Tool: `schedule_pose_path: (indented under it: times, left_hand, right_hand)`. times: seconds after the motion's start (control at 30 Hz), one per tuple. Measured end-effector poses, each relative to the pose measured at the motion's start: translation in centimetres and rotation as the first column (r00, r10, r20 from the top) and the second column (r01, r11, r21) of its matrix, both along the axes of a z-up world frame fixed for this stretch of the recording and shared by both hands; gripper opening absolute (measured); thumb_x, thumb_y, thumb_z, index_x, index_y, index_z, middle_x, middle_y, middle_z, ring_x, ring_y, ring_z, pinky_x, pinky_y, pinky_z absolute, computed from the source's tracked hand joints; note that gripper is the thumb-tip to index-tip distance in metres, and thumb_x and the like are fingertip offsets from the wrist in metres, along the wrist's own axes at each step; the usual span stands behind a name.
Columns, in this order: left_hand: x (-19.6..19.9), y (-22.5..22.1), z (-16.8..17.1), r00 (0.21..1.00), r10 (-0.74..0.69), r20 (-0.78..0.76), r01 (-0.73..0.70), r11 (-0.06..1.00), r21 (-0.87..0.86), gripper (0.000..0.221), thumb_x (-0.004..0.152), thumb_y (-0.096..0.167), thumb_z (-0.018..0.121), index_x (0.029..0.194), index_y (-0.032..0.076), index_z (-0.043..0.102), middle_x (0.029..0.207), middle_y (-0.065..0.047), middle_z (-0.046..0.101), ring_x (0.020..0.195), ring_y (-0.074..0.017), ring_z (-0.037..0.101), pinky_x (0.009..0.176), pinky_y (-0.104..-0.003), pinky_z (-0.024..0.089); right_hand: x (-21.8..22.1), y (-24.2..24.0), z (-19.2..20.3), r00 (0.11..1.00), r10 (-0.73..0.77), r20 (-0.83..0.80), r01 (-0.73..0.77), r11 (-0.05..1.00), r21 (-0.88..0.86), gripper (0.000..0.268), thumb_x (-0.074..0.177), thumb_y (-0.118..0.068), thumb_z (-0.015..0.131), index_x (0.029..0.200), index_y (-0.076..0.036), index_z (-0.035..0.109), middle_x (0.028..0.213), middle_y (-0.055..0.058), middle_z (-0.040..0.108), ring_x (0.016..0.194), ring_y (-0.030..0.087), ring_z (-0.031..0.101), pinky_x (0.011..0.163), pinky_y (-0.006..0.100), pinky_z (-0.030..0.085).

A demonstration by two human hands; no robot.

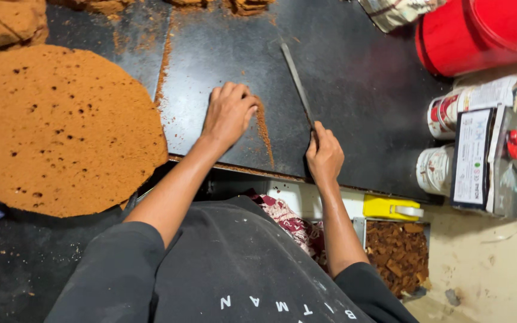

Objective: The person collects broken pieces of baked goods from a counter by hand and places them into a metal tray, then scrapes remaining crumbs from the surface using a metal tool.

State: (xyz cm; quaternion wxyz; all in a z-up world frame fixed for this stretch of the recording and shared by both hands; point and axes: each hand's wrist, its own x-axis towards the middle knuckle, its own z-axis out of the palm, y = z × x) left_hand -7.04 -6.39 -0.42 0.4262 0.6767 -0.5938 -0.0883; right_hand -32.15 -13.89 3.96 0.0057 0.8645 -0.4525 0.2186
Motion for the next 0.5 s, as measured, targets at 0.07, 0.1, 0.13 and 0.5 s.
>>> schedule_pose_path:
  times: [0.07,0.1,0.13,0.5]
  left_hand:
    - [0.7,0.8,0.1,1.000,-0.006,0.020,0.007,0.999,-0.049,0.009,0.095,0.016,0.074,0.100,0.010,0.078,0.099,-0.006,0.065,0.102,-0.0263,0.057,0.094,-0.041,0.044]
    - [0.9,1.4,0.3,0.999,-0.018,0.033,0.019,0.999,-0.048,0.009,0.095,0.016,0.074,0.100,0.010,0.078,0.099,-0.006,0.065,0.102,-0.0263,0.057,0.094,-0.041,0.044]
    - [1.0,2.2,0.4,0.999,-0.005,0.036,0.006,1.000,-0.028,0.008,0.095,0.014,0.074,0.101,0.011,0.078,0.099,-0.005,0.065,0.101,-0.0260,0.057,0.093,-0.041,0.044]
    - [0.8,1.1,2.0,0.998,-0.020,0.057,0.015,0.995,0.094,0.019,0.086,0.023,0.078,0.098,0.009,0.075,0.098,-0.008,0.065,0.100,-0.0267,0.057,0.088,-0.042,0.041]
  right_hand:
    - [0.2,0.3,0.0,1.000,-0.008,-0.008,0.008,0.999,-0.031,0.025,0.098,-0.008,0.065,0.122,-0.009,0.069,0.088,0.012,0.064,0.081,0.033,0.064,0.070,0.045,0.051]
    - [0.4,0.5,0.1,1.000,-0.006,-0.022,0.004,0.998,-0.058,0.026,0.097,-0.007,0.065,0.122,-0.010,0.070,0.087,0.011,0.063,0.080,0.032,0.063,0.069,0.045,0.051]
    - [0.4,0.6,0.2,1.000,-0.017,-0.010,0.017,0.998,-0.057,0.026,0.097,-0.007,0.065,0.122,-0.010,0.070,0.087,0.011,0.063,0.080,0.032,0.063,0.069,0.045,0.051]
    - [0.2,0.7,0.6,0.999,0.039,-0.020,-0.040,0.999,-0.037,0.028,0.096,-0.005,0.065,0.123,-0.008,0.069,0.088,0.011,0.061,0.082,0.032,0.062,0.070,0.045,0.050]
